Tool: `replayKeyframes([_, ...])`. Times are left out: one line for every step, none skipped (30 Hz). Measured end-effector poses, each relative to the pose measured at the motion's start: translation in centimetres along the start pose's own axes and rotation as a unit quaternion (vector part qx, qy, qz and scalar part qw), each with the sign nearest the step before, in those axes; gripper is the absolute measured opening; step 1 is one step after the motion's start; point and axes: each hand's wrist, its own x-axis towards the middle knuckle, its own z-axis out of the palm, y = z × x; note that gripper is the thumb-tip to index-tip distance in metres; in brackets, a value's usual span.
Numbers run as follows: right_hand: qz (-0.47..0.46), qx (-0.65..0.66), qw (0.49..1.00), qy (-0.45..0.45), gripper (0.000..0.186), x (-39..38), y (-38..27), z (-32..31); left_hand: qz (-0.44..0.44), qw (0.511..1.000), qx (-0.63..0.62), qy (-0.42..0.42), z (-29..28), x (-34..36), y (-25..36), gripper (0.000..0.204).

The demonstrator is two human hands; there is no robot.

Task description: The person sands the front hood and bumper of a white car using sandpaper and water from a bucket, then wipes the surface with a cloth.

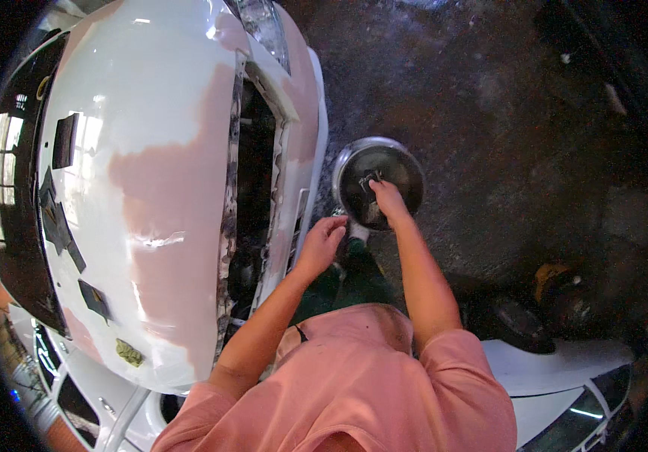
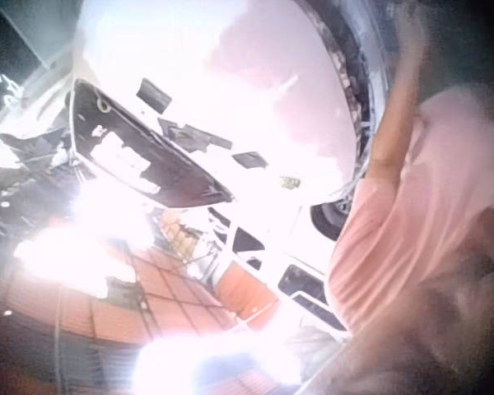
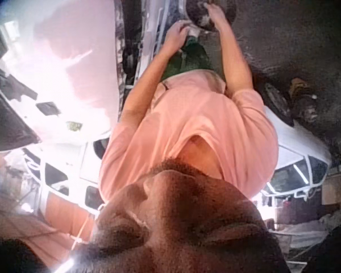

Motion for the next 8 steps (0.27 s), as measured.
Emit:
replayKeyframes([0.035,0.082,0.996,-0.002,0.051,-3.3,-2.6,-0.5,0.028,0.999,-0.017,0.005,0.5,0.8,0.9,0.033])
replayKeyframes([0.022,0.123,0.992,-0.014,0.05,-7.0,-5.4,-0.9,0.024,0.998,-0.059,0.0,1.2,1.4,1.5,0.033])
replayKeyframes([0.01,0.141,0.99,-0.019,0.05,-9.3,-7.2,-1.1,0.022,0.995,-0.099,-0.004,2.0,2.2,1.9,0.033])
replayKeyframes([0.0,0.16,0.987,-0.028,0.051,-11.1,-8.2,-1.3,0.017,0.99,-0.137,-0.007,2.8,2.8,2.2,0.032])
replayKeyframes([-0.026,0.135,0.99,-0.021,0.051,-12.4,-8.8,-1.6,0.03,0.991,-0.133,0.015,3.4,3.2,2.7,0.032])
replayKeyframes([-0.054,0.113,0.992,-0.014,0.051,-12.9,-8.8,-1.8,0.036,0.992,-0.116,0.038,3.3,3.3,4.3,0.033])
replayKeyframes([-0.08,0.09,0.993,-0.007,0.052,-12.7,-8.4,-2.0,0.042,0.992,-0.1,0.063,3.2,3.1,5.9,0.034])
replayKeyframes([-0.096,0.081,0.992,-0.012,0.052,-13.1,-9.9,-2.0,0.046,0.991,-0.085,0.093,2.9,2.7,7.2,0.035])
